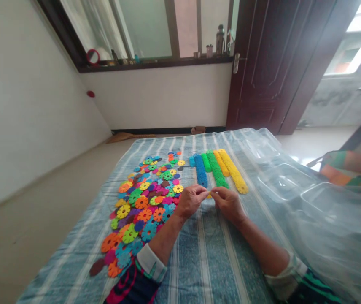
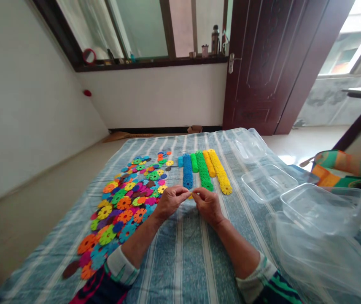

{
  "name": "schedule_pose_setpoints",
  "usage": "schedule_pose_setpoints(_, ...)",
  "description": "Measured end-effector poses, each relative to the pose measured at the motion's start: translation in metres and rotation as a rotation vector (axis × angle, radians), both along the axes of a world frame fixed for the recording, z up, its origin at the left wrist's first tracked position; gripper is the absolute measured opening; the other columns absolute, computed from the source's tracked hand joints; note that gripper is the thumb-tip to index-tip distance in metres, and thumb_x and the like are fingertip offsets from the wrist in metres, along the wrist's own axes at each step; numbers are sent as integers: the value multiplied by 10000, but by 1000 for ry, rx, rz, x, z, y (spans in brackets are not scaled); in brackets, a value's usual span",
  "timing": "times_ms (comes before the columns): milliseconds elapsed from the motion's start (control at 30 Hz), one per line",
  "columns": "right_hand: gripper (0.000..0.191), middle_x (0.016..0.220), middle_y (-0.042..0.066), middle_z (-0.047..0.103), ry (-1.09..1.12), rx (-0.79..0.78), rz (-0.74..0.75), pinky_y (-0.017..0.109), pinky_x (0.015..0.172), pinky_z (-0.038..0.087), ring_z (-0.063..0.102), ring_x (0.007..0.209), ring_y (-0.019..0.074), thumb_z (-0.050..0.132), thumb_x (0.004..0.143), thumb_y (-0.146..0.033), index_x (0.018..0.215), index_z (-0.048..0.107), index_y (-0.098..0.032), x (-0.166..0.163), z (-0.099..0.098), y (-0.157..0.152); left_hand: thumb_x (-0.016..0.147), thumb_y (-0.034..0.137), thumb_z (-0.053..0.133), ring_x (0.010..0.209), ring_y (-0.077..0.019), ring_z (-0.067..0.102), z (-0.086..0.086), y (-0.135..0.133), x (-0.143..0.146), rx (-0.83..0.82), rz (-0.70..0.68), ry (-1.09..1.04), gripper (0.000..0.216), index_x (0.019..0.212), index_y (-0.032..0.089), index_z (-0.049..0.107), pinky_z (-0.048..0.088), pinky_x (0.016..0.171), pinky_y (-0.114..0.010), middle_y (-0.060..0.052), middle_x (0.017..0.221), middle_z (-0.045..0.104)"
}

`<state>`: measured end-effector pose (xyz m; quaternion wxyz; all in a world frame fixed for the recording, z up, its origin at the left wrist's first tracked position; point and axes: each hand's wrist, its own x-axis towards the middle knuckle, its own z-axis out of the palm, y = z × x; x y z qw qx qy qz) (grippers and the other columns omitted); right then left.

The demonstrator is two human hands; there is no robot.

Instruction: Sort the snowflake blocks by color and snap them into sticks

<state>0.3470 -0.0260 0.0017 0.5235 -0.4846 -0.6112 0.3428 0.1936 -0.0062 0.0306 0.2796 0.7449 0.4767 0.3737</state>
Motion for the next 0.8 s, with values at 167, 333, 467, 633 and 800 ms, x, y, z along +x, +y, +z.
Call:
schedule_pose_setpoints(167, 251, 457, -63, 487, -41, -36, 43, 206, 450, 342, 444, 427, 93, 580, 778, -421, 779, 674, -189, 1, 4, 2, 802, 316, 583, 697, -134, 605, -7, 0, -4, -6, -43, -49, 220, 707, 169, 716, 446, 658, -231, -26, 712, 666)
schedule_pose_setpoints(333, 219, 462, -59, 532, -117, -78, 100, 196, 460, 365, 487, 430, 96, 571, 780, -382, 798, 680, -192, 3, 8, 1, 796, 330, 582, 711, -139, 600, -5, -2, -5, -18, -57, -72, 227, 704, 174, 719, 446, 667, -230, -31, 721, 669)
schedule_pose_setpoints(467, 204, 467, -53, 543, -270, -47, 149, 191, 467, 353, 496, 434, 93, 542, 790, -331, 748, 685, -191, 15, 20, 6, 800, 349, 568, 704, -135, 590, -2, -3, -6, -17, -77, -75, 242, 721, 174, 716, 446, 677, -228, -23, 722, 664)
schedule_pose_setpoints(633, 218, 617, 0, 666, -689, -17, -48, 217, 561, 379, 593, 578, 132, 530, 798, -282, 769, 736, -215, 53, 49, 42, 804, 315, 533, 713, -134, 592, -1, 4, -14, 49, 118, -73, 237, 714, 168, 696, 456, 698, -227, -10, 713, 661)
schedule_pose_setpoints(800, 238, 863, 28, 735, -1049, -65, -143, 235, 637, 396, 651, 797, 180, 529, 791, -227, 845, 757, -268, 76, 58, 85, 785, 267, 526, 734, -147, 602, -3, 17, -27, 87, 338, -55, 209, 736, 162, 700, 475, 734, -247, -17, 751, 687)
